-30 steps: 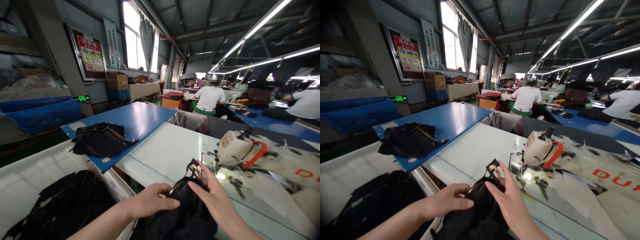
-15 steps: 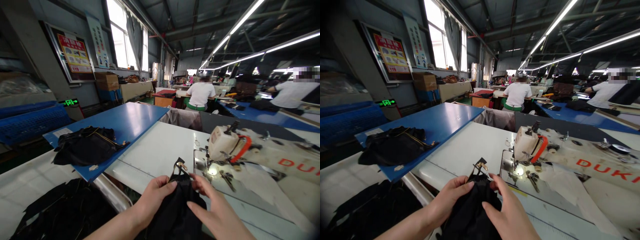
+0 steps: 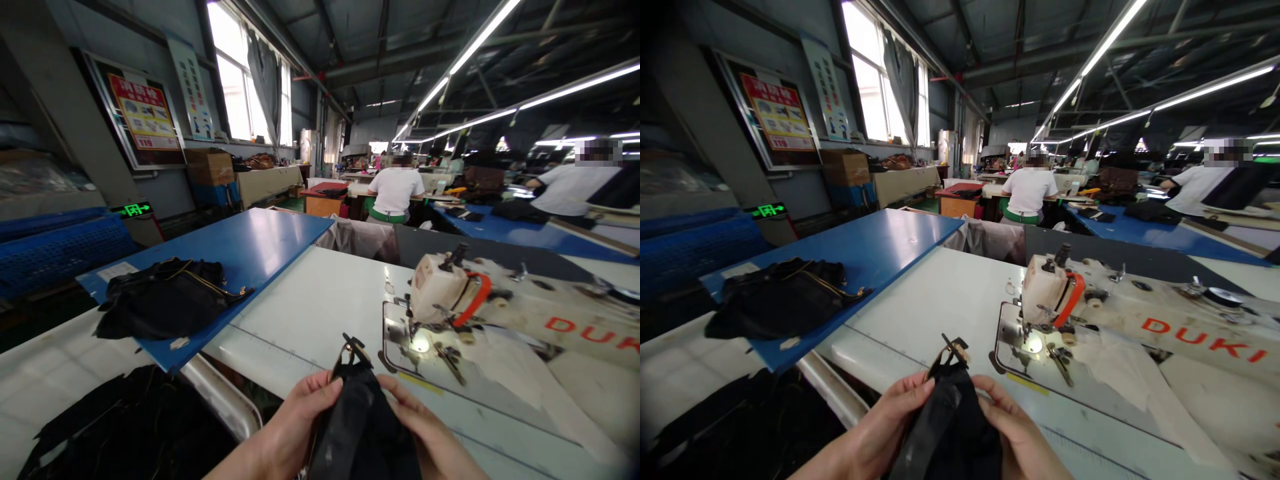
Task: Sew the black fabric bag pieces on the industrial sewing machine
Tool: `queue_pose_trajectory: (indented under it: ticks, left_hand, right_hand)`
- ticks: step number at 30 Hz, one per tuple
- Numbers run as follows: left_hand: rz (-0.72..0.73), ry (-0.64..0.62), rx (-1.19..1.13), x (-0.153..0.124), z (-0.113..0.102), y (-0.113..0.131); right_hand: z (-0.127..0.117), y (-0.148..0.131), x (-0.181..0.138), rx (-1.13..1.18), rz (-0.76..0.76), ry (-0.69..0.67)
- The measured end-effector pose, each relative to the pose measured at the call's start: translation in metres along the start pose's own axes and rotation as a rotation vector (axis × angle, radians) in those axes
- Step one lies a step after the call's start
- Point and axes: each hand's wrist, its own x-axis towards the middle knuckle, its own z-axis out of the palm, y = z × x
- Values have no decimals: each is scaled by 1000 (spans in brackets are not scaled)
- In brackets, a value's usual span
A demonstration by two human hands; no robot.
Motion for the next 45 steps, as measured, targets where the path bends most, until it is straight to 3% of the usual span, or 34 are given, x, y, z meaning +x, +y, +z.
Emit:
queue_pose_trajectory:
  ticks: [7,12,16,19,23,30,33,37,39,41,45]
  left_hand:
    - [260,15,125,0,9,-4]
    - [392,126,244,-4,9,-9]
    - [449,186,320,-9,13,-12]
    - [465,214,385,-10,15,-13]
    - [515,258,500,-5,11,-14]
    - [669,277,717,3,-1,-18]
    - [930,245,1030,-1,-3,-12]
    - [1244,43,1397,-9,-2,3]
    - [1356,61,1505,-12,0,8]
    - [1345,30,1588,-12,2,11]
    - [991,-124,1547,-8,3,15]
  right_hand:
    - [14,-6,9,-263,-171,-6]
    - [7,1,8,-686,-480,108]
    - [9,-1,-3,-966,-617,128]
    - [15,0,-6,-1130,-817,158]
    - [18,3,1,-1194,-970,251]
    - [20,-4,6,-1429,-1421,76]
    - [22,-5,6,-1470,-1415,89]
    - [21,-5,5,-1468,-1337,46]
    - [21,-4,4,-1452,-1292,10]
    - [21,-3,3,-1427,-1246,-9]
    - [19,0,5,-1381,-1235,22]
